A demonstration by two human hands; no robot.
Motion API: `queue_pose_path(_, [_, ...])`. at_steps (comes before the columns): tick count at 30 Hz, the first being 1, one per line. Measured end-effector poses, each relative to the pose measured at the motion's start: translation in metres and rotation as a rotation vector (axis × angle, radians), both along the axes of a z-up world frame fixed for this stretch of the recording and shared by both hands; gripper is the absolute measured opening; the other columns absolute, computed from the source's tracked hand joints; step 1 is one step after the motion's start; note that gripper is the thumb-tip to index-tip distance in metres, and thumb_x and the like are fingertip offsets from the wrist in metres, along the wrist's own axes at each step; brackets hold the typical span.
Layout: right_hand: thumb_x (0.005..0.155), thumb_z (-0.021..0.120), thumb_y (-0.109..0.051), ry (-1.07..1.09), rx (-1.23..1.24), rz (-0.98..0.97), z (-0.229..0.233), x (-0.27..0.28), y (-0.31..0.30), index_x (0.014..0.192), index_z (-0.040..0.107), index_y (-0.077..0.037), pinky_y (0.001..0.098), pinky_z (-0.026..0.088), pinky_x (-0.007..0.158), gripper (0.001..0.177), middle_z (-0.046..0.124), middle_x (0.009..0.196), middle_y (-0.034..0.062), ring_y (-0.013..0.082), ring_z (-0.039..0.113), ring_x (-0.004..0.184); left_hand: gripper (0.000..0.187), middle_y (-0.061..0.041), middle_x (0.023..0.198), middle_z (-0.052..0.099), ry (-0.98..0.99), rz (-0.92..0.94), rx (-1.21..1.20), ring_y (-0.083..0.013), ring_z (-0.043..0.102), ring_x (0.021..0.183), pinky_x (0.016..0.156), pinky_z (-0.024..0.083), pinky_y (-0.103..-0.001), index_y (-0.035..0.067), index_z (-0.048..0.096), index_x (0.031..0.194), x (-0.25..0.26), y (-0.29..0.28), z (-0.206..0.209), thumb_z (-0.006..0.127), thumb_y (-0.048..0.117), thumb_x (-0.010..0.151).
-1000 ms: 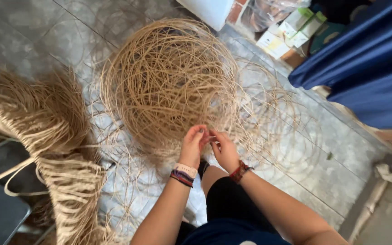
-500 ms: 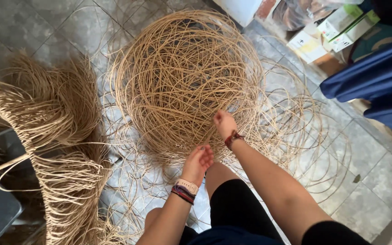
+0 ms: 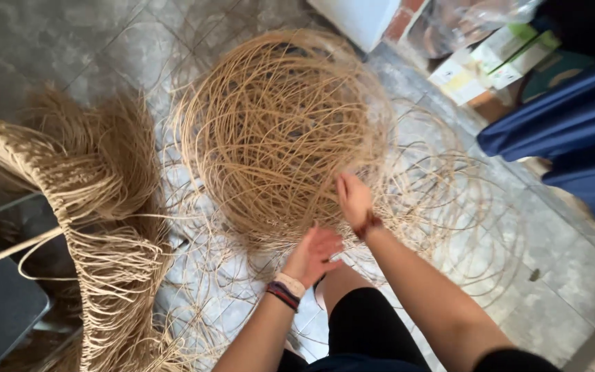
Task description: Weaving and tying natural fiber strands around a circular frame to create a furniture piece
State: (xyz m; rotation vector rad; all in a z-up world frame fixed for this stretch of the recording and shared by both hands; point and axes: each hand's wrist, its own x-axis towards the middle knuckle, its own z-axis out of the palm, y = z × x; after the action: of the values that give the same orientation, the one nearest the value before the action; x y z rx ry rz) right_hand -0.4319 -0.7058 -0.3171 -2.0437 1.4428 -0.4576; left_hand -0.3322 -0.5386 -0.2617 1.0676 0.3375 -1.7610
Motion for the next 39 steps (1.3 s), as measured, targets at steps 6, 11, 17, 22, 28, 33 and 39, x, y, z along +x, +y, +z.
queue_pose_path(6, [0.107,0.042,-0.021,-0.329,0.256,0.005,0.208,-0.081,0.108,0.087,0.063,0.000,0.0439,0.053,0.072,0.036,0.065,0.076,0.0246,0.0183,0.056,0.076,0.073,-0.017,0.122,0.071,0.310,0.025,-0.299,-0.0324,0.065,0.118,0.104,0.048,-0.048,0.010,0.061,0.141,-0.046,-0.058,0.125,0.047,0.067,0.098])
queue_pose_path(11, [0.107,0.042,-0.038,-0.019,0.622,0.453,0.233,-0.163,0.146,0.065,0.049,-0.013,0.0356,0.038,0.057,0.048,0.050,0.058,-0.0016,0.0158,0.045,0.052,0.040,0.009,0.058,0.038,0.029,-0.044,-0.268,-0.0035,0.028,0.043,0.038,0.026,-0.018,0.002,0.058,0.132,-0.021,-0.095,0.272,0.044,0.032,0.109])
queue_pose_path(17, [0.101,0.025,-0.018,-0.688,1.174,-0.011,0.309,-0.140,0.125,0.147,0.050,0.009,0.0382,0.034,0.117,0.059,0.057,0.141,0.0194,0.0270,0.049,0.136,0.019,0.005,0.064,0.058,-0.636,-0.406,-0.710,-0.0028,0.050,0.046,0.038,0.035,-0.014,0.012,0.064,0.110,-0.054,-0.018,0.252,0.046,0.009,0.105])
queue_pose_path(22, [0.101,0.034,-0.048,-1.248,1.053,-0.137,0.279,-0.166,0.086,0.130,0.058,0.002,0.0428,0.046,0.094,0.063,0.067,0.127,0.0210,0.0302,0.064,0.112,0.027,-0.004,0.084,0.070,-0.941,-0.996,-1.052,-0.0289,0.068,0.086,0.084,0.056,-0.040,0.022,0.069,0.112,-0.060,0.094,0.214,0.049,0.010,0.099])
queue_pose_path(28, [0.108,0.027,-0.041,-0.964,0.468,-0.211,0.332,-0.191,0.159,0.123,0.064,-0.011,0.0213,0.022,0.038,0.049,0.033,0.058,-0.0019,0.0087,0.031,0.044,0.032,-0.027,0.103,0.073,-0.824,-0.595,-0.701,-0.0341,0.071,0.088,0.086,0.057,-0.040,-0.005,0.067,0.121,-0.075,0.136,0.196,0.046,0.013,0.104])
queue_pose_path(33, [0.099,0.036,-0.012,-0.543,0.447,0.520,0.280,-0.229,0.294,0.119,0.068,0.003,0.0485,0.053,0.092,0.041,0.074,0.116,0.0227,0.0348,0.068,0.109,0.038,-0.024,0.113,0.073,-0.182,-0.300,-0.502,-0.0078,0.055,0.048,0.040,0.038,-0.018,0.003,0.065,0.130,-0.110,0.124,0.231,0.052,0.028,0.105])
queue_pose_path(39, [0.102,0.050,-0.028,-0.123,0.714,0.192,0.348,-0.220,0.339,0.120,0.074,-0.016,0.0475,0.052,0.099,0.032,0.079,0.110,0.0119,0.0323,0.072,0.106,0.029,-0.005,0.053,0.051,-0.564,-0.290,-0.759,-0.0065,0.037,0.040,0.038,0.029,-0.018,0.007,0.068,0.113,-0.121,0.161,0.279,0.041,0.015,0.107])
